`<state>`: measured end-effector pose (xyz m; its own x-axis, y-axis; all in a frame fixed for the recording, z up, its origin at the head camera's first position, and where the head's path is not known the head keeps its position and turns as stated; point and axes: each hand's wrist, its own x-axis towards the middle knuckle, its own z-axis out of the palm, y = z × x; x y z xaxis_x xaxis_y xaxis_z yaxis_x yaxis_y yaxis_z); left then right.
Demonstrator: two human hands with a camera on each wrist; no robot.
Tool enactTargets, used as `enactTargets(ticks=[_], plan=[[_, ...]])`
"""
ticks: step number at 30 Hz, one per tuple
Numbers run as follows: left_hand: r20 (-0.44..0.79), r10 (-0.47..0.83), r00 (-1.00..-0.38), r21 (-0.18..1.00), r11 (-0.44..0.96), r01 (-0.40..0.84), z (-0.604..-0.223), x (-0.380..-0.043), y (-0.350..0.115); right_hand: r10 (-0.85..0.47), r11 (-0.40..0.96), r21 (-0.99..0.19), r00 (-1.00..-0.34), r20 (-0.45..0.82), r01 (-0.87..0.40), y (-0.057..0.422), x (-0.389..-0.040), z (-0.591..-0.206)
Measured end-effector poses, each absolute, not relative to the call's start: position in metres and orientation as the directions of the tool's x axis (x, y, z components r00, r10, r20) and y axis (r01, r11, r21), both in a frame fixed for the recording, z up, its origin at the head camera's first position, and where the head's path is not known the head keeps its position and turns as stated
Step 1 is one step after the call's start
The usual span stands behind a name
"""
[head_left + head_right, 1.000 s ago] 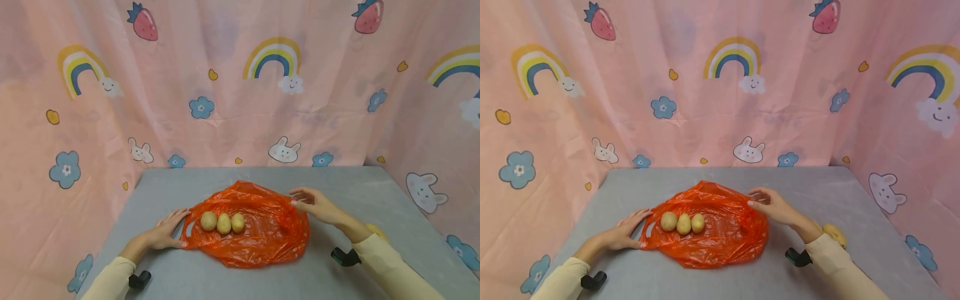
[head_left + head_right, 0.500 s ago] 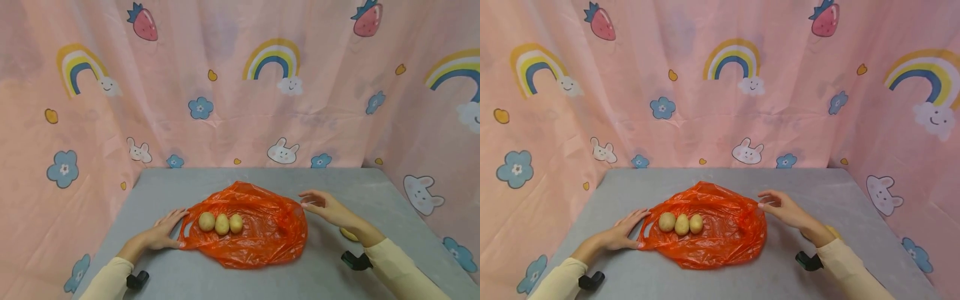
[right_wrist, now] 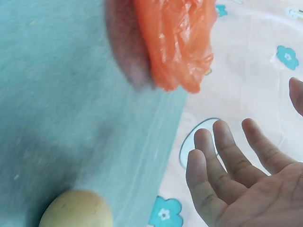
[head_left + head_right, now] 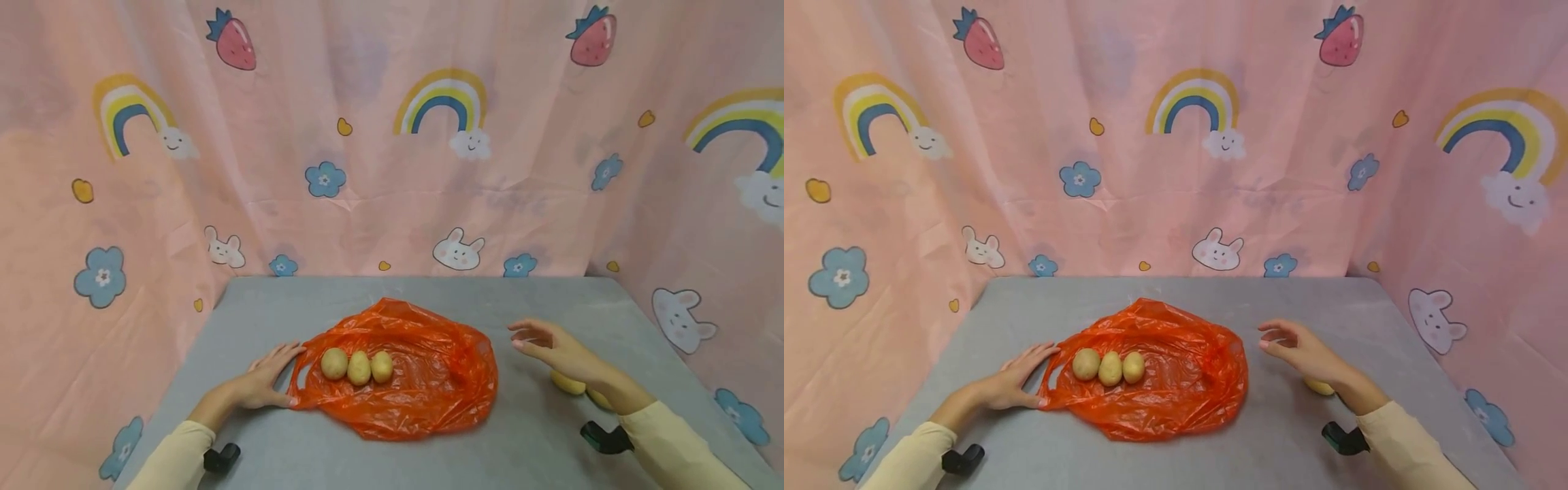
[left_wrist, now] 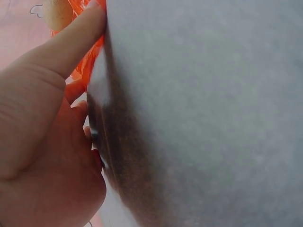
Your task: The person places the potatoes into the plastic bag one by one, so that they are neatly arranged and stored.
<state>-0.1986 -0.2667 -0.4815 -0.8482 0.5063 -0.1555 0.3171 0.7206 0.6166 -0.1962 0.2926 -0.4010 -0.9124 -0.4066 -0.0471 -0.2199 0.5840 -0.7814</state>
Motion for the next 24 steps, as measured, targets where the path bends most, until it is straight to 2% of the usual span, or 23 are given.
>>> enactTargets(ticks=[7, 15, 24], plan=[[-0.181, 0.498, -0.848, 0.61, 0.733, 0.3, -0.483, -0.2, -0.268, -0.394, 0.614, -0.768, -0.913, -0.1, -0.181, 0.306, -0.192, -0.4], [-0.128, 0.52, -0.844, 0.602, 0.717, 0.35, -0.482, -0.201, -0.266, -0.412, 0.609, -0.773, -0.903, -0.119, -0.176, 0.328, -0.193, -0.406], [-0.164, 0.483, -0.86, 0.598, 0.742, 0.303, -0.485, -0.199, -0.269, -0.393, 0.652, -0.742, -0.906, -0.156, -0.155, 0.35, -0.195, -0.417]])
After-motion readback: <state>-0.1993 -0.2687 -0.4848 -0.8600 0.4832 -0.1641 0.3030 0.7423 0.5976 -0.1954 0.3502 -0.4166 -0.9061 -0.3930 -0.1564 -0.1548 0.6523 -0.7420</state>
